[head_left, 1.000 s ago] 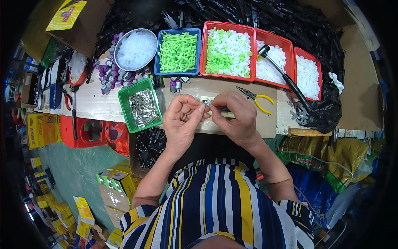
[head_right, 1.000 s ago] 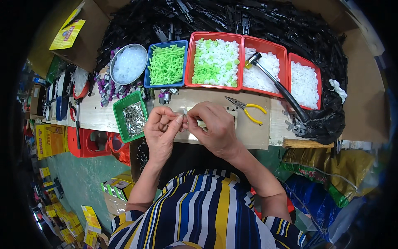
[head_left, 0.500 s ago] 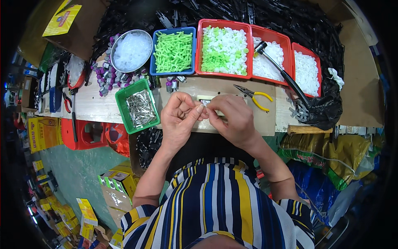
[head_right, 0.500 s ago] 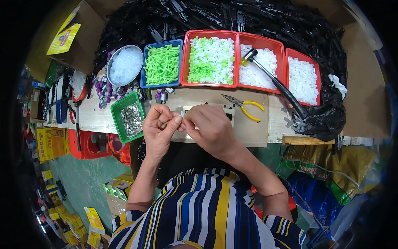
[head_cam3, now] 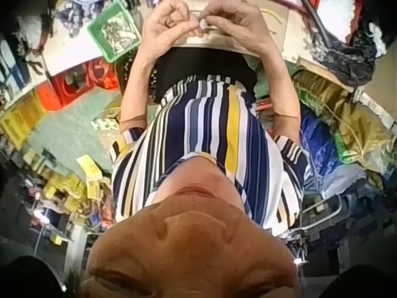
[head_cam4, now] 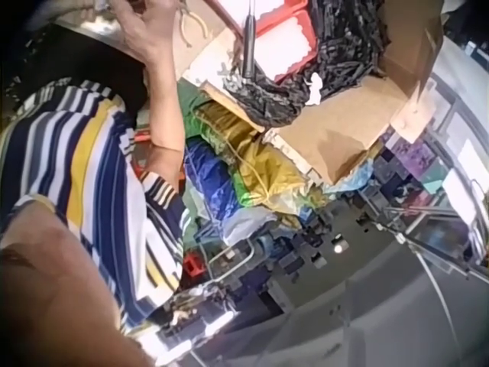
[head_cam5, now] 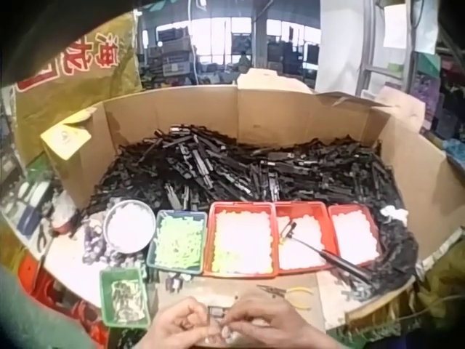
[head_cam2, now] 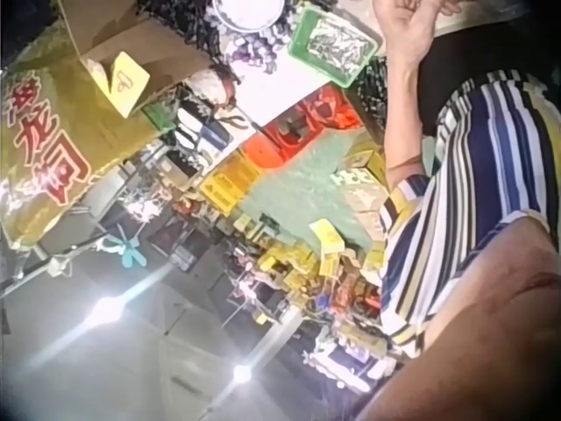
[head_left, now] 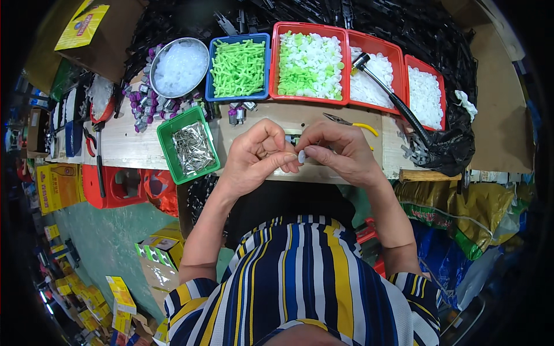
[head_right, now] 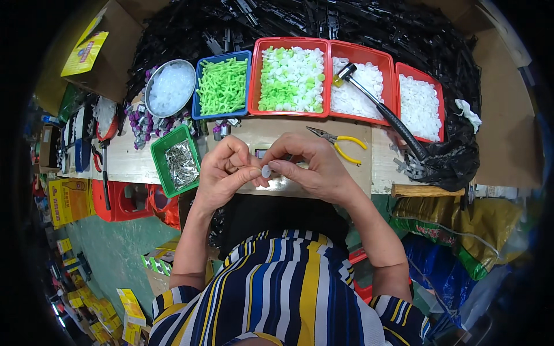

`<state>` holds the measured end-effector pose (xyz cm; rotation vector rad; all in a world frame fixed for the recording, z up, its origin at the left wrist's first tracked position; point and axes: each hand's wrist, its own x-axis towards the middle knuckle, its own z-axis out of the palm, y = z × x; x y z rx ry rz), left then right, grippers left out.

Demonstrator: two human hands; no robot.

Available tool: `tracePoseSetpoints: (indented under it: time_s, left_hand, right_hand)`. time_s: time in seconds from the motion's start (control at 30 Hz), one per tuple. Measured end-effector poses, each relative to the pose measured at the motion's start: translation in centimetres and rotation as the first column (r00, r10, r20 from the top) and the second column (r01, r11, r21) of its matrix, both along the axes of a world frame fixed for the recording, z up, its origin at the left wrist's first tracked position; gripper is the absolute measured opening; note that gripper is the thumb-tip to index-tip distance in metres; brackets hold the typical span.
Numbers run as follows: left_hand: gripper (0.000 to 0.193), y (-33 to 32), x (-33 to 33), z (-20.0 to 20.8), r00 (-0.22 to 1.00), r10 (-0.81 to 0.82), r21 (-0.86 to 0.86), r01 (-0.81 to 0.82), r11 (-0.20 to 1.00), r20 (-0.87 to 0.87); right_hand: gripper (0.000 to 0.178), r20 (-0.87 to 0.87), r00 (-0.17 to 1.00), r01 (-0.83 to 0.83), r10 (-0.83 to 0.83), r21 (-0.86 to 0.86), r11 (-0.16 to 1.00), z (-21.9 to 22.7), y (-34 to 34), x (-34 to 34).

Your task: Assembling small plastic components onto a base plate using pliers and manual precision.

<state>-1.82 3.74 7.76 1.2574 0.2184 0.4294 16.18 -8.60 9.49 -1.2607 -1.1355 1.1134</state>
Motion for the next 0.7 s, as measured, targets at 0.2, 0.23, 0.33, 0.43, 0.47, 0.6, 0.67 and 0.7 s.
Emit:
tracePoseSetpoints:
  time_s: [0.2, 0.23, 0.33, 0.43, 0.47, 0.6, 0.67, 0.7]
  left_hand:
    - [0.021, 0.3, 0.2, -0.2, 0.999, -0.044, -0.007, 0.044, 0.999, -0.014]
    - [0.021, 0.3, 0.2, -0.2, 0.998, -0.062, 0.007, 0.062, 0.998, -0.022]
    - [0.022, 0.4, 0.4, -0.1, 0.993, -0.113, 0.008, 0.113, 0.994, -0.041]
    - [0.018, 0.5, 0.6, 0.1, 0.990, -0.140, -0.018, 0.139, 0.990, -0.035]
    - [0.018, 0.5, 0.6, 0.0, 0.990, -0.139, -0.017, 0.138, 0.990, -0.037]
    - [0.025, 0.5, 1.0, 0.0, 0.996, -0.082, 0.042, 0.083, 0.996, -0.031]
    - [0.032, 0.6, 1.0, -0.1, 0.999, -0.046, 0.024, 0.046, 0.999, -0.011]
    - [0.035, 0.7, 0.9, -0.3, 0.997, 0.014, 0.104, -0.006, 0.995, -0.074]
  right_hand:
    - [0.011, 0.027, 1.000, -0.014, 0.015, -0.008, 1.000, -0.1, -0.5, 0.2]
    - [0.011, 0.026, 1.000, -0.016, 0.016, -0.008, 1.000, -0.1, -0.5, 0.3]
    - [0.011, 0.021, 0.999, -0.032, 0.032, -0.002, 0.999, 0.0, -0.8, 0.3]
    - [0.011, 0.015, 1.000, -0.010, 0.010, -0.028, 1.000, 0.0, -0.9, 0.3]
    - [0.010, 0.022, 1.000, 0.000, 0.000, -0.001, 1.000, -0.2, -1.0, 0.3]
    - [0.008, 0.202, 0.975, 0.058, -0.090, 0.159, 0.986, -0.1, -1.3, 0.2]
    - [0.009, 0.300, 0.940, 0.102, -0.164, 0.213, 0.972, -0.5, -1.3, -0.1]
    - [0.010, 0.390, 0.889, 0.137, -0.239, 0.271, 0.953, -0.9, -1.3, -0.2]
